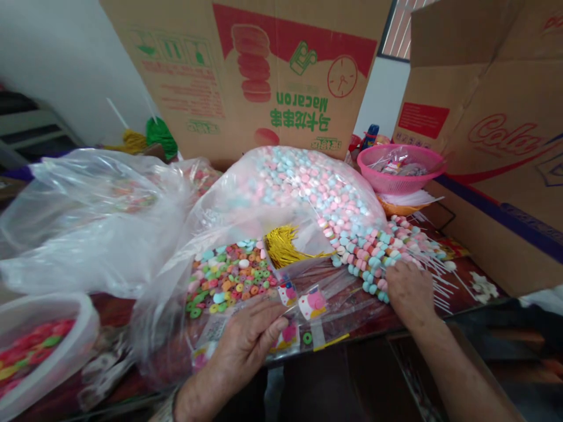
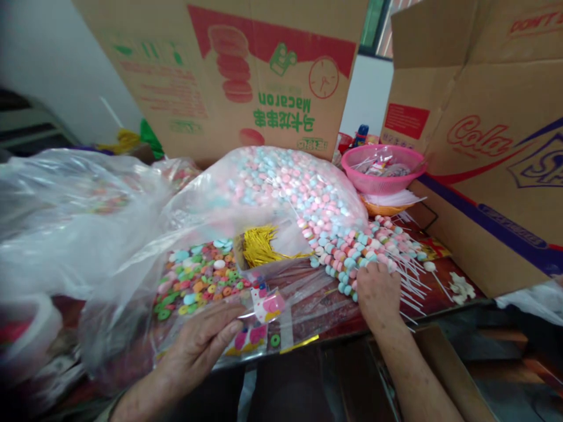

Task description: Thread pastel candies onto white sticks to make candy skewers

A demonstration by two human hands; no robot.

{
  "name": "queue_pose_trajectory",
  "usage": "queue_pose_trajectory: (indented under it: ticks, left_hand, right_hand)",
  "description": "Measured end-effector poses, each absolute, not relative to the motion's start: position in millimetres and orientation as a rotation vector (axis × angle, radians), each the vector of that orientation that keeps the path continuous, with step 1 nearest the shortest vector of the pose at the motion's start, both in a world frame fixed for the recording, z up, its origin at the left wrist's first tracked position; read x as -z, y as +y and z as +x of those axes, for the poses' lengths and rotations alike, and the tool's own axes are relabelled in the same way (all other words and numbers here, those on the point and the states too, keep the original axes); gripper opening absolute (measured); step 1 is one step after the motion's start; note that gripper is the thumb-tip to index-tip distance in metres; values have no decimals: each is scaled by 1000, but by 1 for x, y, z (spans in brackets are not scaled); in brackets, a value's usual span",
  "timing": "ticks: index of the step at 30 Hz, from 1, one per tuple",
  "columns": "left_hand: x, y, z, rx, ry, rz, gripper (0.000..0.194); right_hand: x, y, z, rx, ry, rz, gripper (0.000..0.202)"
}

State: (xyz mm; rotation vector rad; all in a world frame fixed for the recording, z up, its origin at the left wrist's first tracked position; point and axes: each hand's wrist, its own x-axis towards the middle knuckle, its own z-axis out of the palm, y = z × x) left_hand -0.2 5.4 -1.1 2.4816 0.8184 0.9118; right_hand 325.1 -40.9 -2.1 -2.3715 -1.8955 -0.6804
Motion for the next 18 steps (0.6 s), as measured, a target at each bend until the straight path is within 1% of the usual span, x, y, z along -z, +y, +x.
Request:
queue_pose_trajectory:
  ticks: [2, 6, 8, 12, 15, 18]
  left_hand:
    - [0, 7, -7, -914, 789, 2550, 23]
    - [-2, 8, -20, -859, 754, 2622, 25]
    - [-3, 8, -24, -898, 761, 2625, 25]
    - [-4, 6, -29, -936, 778, 2608, 26]
    - [-9, 4, -30, -891, 816, 2584, 26]
    - [-17, 3, -30, -799, 839, 2582, 27]
  right_hand:
    - [6, -45, 332, 642, -1966, -2262, 15]
    - [2, -69, 329, 543, -1963, -1650, 18]
    - [-5, -84, 320, 486, -1961, -1445, 17]
    - [-16, -105, 302, 446, -2051, -1331, 21]
    - [-21, -111, 296, 402, -2108, -1279, 23]
    - [-24, -114, 297, 392, -2152, -1230, 21]
